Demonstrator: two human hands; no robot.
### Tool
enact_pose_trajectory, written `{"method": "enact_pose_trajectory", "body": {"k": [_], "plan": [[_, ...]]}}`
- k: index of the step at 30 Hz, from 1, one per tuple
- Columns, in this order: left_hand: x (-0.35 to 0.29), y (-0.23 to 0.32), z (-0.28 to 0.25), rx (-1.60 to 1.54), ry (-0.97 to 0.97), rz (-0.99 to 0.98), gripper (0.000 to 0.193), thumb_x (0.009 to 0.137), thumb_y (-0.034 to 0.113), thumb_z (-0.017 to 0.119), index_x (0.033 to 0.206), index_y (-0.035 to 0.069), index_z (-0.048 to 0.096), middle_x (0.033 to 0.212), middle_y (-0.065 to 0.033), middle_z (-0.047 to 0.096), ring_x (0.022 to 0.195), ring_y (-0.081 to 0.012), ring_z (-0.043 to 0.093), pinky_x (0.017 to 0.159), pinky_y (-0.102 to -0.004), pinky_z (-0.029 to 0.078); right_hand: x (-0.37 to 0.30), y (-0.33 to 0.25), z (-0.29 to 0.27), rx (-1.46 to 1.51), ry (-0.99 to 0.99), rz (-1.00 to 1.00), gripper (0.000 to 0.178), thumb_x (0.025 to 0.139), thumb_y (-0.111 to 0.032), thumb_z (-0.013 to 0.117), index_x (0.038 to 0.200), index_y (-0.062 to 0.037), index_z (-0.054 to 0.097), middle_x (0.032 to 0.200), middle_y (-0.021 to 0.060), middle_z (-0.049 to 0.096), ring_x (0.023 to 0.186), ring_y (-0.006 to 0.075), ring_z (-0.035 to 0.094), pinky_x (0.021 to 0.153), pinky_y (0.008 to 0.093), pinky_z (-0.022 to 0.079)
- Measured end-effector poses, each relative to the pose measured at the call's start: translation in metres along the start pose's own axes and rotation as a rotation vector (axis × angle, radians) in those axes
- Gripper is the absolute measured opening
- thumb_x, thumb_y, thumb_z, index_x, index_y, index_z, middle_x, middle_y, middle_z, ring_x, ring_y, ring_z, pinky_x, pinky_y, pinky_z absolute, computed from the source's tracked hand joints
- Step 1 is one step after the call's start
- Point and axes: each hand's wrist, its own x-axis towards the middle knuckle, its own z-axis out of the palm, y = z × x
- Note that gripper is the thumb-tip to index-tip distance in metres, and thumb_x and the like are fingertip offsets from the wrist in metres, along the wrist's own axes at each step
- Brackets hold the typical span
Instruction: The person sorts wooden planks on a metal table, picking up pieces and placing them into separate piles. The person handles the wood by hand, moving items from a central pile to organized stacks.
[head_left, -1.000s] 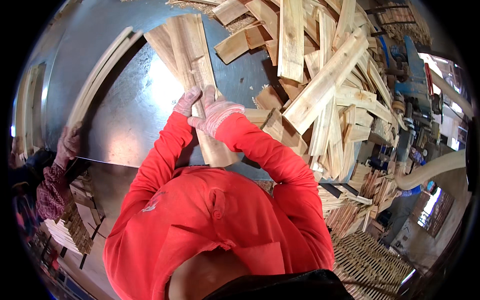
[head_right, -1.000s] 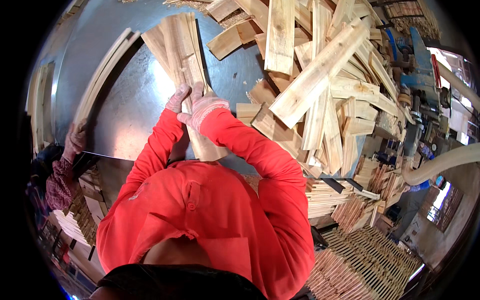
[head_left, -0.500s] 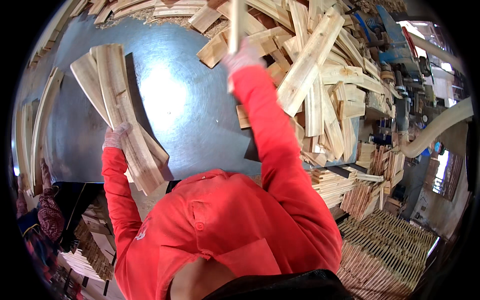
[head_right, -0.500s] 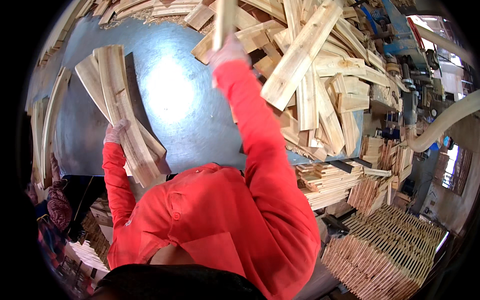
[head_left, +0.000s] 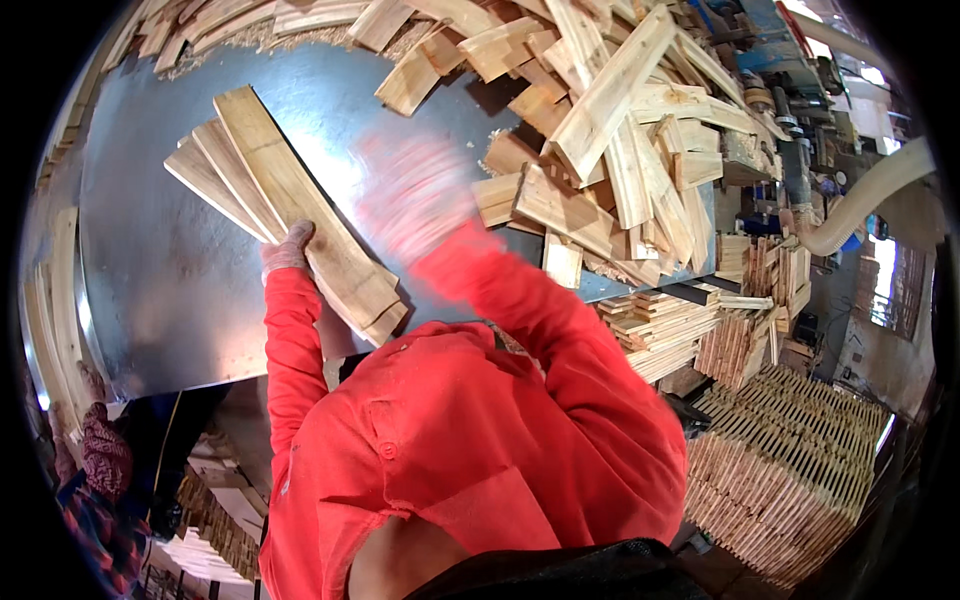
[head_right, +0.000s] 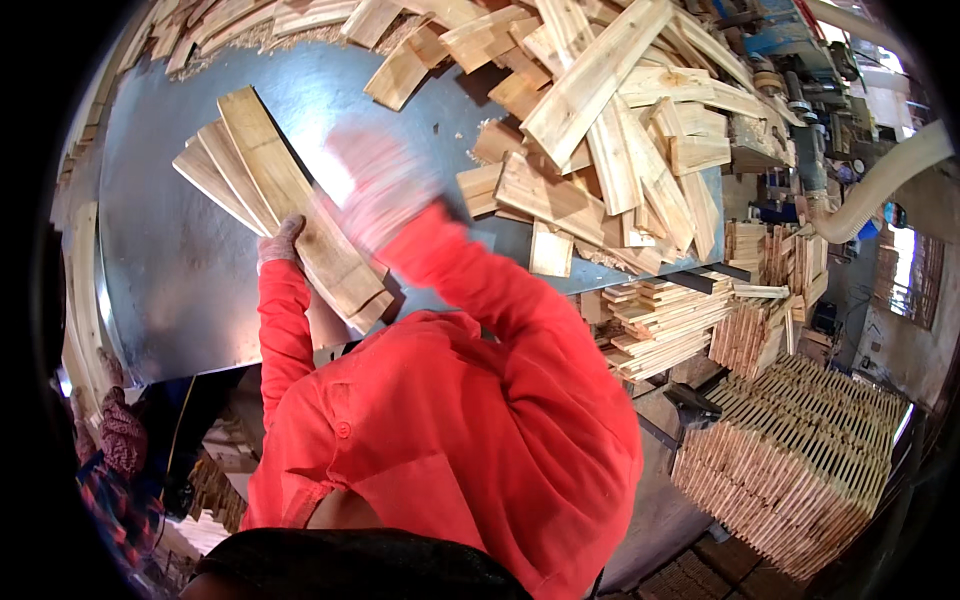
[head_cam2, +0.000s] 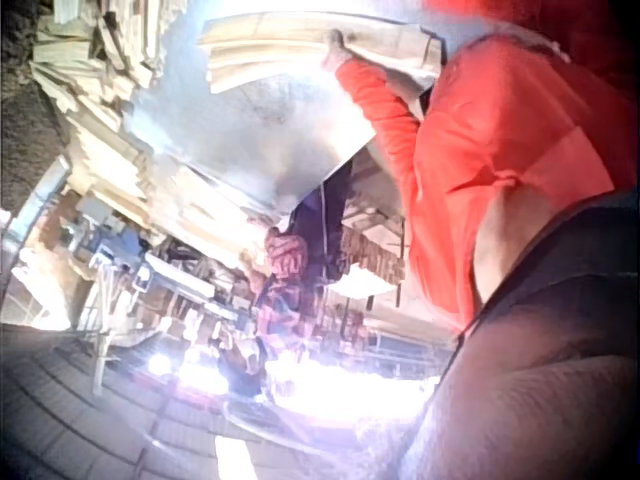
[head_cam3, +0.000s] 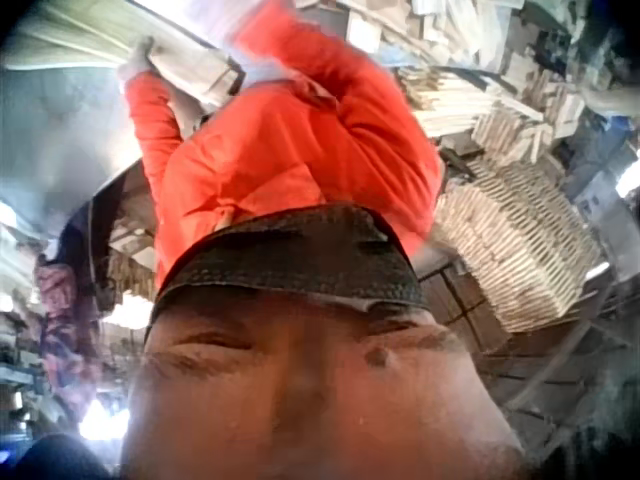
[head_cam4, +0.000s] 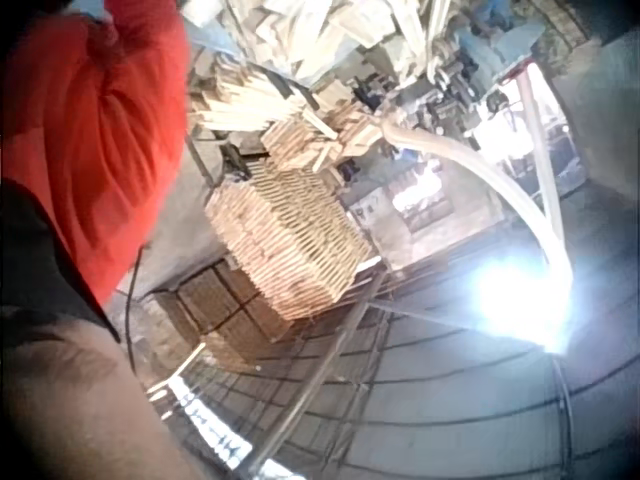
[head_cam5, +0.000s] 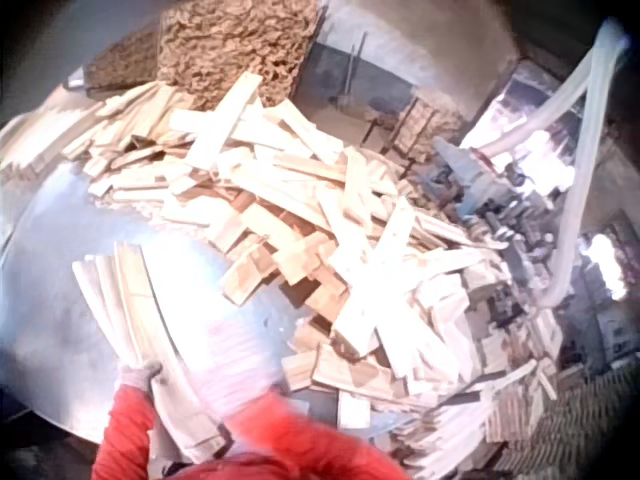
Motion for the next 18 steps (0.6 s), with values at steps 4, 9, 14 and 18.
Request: {"method": "enact_pose_trajectory", "body": {"k": [4,9,14,18], "plan": [[0.043,-0.027,-0.044,0.101,-0.023,0.099,0.046,0.073,0.02,0.079,0.107,-0.003,0.059,0.103,-0.0165,0.068,0.087,-0.0256,0.066,0.077,-0.0348,0.052,0.029,0.151,-0.075,-0.253,0.56,1.099,0.116,0.072,-0.066,0.066,0.151,-0.0056,0.007,0.151,0.0332,0.015,0.142,0.0457,0.019,0.116,0.0466,0.019],[0.025,0.0,-0.188,0.765,0.185,0.17,0.075,0.073,0.027,0.076,0.134,0.005,0.038,0.109,-0.0224,0.064,0.101,-0.0325,0.064,0.084,-0.0403,0.052,0.007,0.21,-0.071,-0.26,0.158,1.324,0.113,0.068,-0.05,0.075,0.151,-0.0104,0.009,0.154,0.0267,0.016,0.142,0.0369,0.024,0.113,0.039,0.027],[0.031,-0.082,-0.274,1.332,0.34,0.023,0.097,0.078,0.041,0.072,0.148,0.011,0.011,0.131,-0.0255,0.05,0.116,-0.0401,0.055,0.096,-0.0488,0.045,-0.027,0.156,-0.042,0.402,0.481,1.033,0.098,0.069,-0.018,0.081,0.149,-0.0109,0.025,0.155,0.0173,0.02,0.141,0.0312,0.027,0.118,0.0329,0.022],[0.025,-0.048,-0.242,1.428,0.354,-0.168,0.095,0.078,0.041,0.072,0.147,0.005,0.017,0.134,-0.0263,0.049,0.116,-0.0419,0.055,0.096,-0.0497,0.046,-0.055,0.088,-0.008,1.006,0.446,0.8,0.094,0.065,0.011,0.067,0.147,-0.015,0.03,0.128,0.014,0.049,0.095,0.0236,0.058,0.07,0.0307,0.06]]}}
